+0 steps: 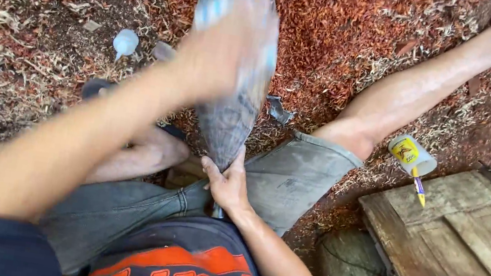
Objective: Applying a finish or adhesive to a wooden decorative object and wiping it down.
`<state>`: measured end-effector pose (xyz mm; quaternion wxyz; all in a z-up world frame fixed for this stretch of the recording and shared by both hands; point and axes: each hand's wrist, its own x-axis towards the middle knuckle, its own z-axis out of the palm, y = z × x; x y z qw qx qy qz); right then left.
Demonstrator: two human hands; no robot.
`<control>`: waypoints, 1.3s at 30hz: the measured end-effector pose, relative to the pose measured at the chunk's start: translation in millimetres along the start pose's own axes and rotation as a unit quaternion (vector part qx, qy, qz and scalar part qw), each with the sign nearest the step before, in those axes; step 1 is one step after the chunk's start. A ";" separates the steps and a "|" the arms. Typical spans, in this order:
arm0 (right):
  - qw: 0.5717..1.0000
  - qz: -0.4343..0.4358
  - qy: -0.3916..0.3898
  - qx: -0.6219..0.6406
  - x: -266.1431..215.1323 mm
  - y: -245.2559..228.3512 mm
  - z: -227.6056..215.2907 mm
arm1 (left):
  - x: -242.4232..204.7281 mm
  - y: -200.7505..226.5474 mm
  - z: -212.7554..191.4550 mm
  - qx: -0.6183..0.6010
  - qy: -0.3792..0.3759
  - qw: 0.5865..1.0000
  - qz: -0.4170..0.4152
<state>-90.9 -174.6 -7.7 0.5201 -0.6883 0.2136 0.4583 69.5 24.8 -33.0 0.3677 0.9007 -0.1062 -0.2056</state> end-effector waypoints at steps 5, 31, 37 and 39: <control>0.999 0.019 -0.045 0.006 7.9 58.8 -9.8 | -75.6 26.2 43.9 0.127 -0.132 0.950 0.251; 0.954 0.096 -0.125 0.255 7.8 43.7 -11.8 | -58.2 36.3 47.1 0.069 -0.004 0.990 0.122; 0.953 -0.185 0.057 0.234 -6.4 -12.2 -30.7 | 24.1 -11.2 -23.2 -0.100 -0.018 0.995 0.011; 0.948 -0.242 0.117 0.172 4.3 -23.9 -54.6 | 45.2 -48.7 -1.7 -0.001 0.072 0.994 0.085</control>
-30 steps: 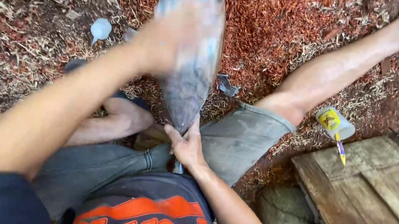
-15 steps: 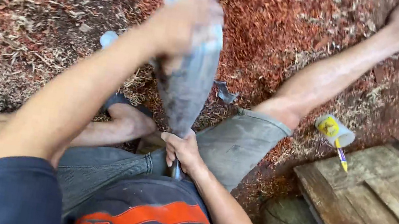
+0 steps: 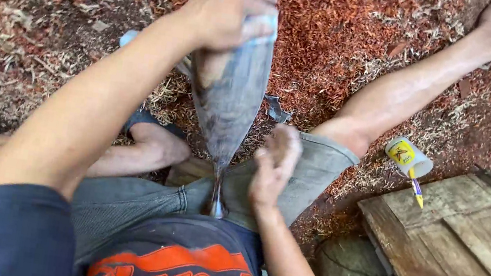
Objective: Applying a finish or adhesive to a wooden decorative object and wiping it down.
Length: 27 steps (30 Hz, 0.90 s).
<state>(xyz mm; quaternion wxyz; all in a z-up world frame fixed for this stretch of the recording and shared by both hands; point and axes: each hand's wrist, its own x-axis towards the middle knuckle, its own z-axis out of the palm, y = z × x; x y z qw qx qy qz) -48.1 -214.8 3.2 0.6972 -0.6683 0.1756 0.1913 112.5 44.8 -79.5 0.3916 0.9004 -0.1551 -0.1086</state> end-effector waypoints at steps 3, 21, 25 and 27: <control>0.990 -0.110 0.052 -0.066 33.5 -14.7 -21.2 | -10.0 55.8 -12.9 0.055 -0.053 0.997 -0.030; 0.868 -0.306 -0.164 -0.354 44.7 12.1 46.7 | -174.4 179.4 48.2 -0.612 0.274 0.584 -0.457; 0.905 -0.248 -0.264 -0.224 191.4 5.8 65.6 | -209.5 177.9 118.3 -0.757 0.068 0.503 -0.411; 0.915 -0.214 -0.285 -0.191 216.6 -6.6 77.5 | -195.5 186.5 79.3 -0.723 0.065 0.526 -0.444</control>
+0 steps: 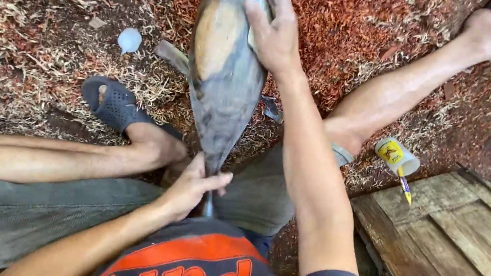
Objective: Applying a finish or adhesive to a wooden decorative object and wiping it down.
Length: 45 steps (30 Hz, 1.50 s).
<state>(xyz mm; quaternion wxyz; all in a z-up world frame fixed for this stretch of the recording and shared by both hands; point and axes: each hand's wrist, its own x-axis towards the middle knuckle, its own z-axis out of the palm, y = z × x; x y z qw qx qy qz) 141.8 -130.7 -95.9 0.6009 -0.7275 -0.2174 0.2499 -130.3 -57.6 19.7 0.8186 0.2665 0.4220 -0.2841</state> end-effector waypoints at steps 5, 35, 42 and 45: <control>0.992 -0.073 0.045 -0.096 -80.1 -82.9 63.6 | -45.0 62.0 -52.6 0.112 0.042 0.992 -0.042; 0.924 -0.269 -0.151 -0.226 -21.9 -154.4 137.5 | -139.7 114.7 -121.3 0.009 0.138 0.931 0.338; 0.989 -0.046 0.088 -0.113 20.3 -17.8 39.4 | -139.8 109.5 -107.1 0.051 0.173 0.926 0.331; 0.949 0.125 0.176 0.228 -13.5 -69.6 114.4 | -139.2 110.3 -108.8 0.061 0.169 0.922 0.342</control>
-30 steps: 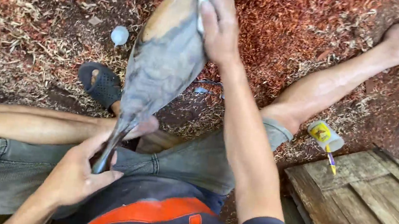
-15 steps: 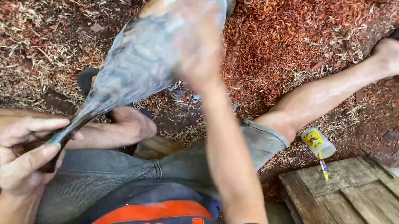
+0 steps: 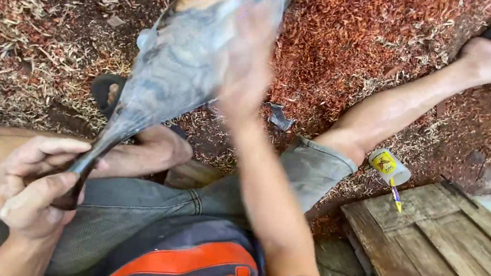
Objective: Applying a finish or adhesive to a wooden decorative object and wiping it down.
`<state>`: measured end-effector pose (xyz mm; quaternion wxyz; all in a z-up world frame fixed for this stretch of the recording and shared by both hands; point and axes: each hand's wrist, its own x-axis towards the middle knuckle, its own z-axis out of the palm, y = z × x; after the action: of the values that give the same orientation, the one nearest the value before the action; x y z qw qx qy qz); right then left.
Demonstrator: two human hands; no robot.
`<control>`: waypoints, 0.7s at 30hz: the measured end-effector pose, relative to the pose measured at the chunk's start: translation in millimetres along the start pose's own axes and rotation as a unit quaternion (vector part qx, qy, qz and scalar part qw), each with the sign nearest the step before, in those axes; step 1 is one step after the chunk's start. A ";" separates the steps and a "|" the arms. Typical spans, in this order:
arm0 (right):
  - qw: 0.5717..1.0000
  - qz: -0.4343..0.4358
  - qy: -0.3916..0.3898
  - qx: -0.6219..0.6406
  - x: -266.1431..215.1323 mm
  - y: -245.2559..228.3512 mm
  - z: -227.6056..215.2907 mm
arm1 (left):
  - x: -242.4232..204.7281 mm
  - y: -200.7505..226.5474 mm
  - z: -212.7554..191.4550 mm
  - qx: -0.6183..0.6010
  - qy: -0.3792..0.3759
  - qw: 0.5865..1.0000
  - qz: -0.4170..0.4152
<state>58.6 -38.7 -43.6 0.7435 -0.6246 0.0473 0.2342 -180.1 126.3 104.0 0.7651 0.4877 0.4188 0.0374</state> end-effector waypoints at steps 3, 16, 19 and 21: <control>0.989 -0.099 -0.087 -0.071 -65.5 -11.9 10.8 | -6.5 -3.9 1.1 -0.005 0.007 1.000 -0.003; 0.875 -0.302 -0.045 -0.376 -50.8 -30.9 -13.6 | -7.8 -5.1 12.3 0.069 0.012 0.998 0.004; 0.892 -0.280 -0.043 -0.353 -34.3 -19.8 -28.6 | -10.9 -8.7 9.0 0.086 -0.003 0.996 0.006; 0.917 -0.217 0.007 -0.334 33.9 -2.9 -57.7 | -9.8 -8.3 15.9 0.099 -0.009 0.995 0.017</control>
<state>102.7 -84.0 -65.7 0.5234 -0.8334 -0.1654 0.0651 -178.5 106.1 106.2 0.7161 0.5681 0.4054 0.0047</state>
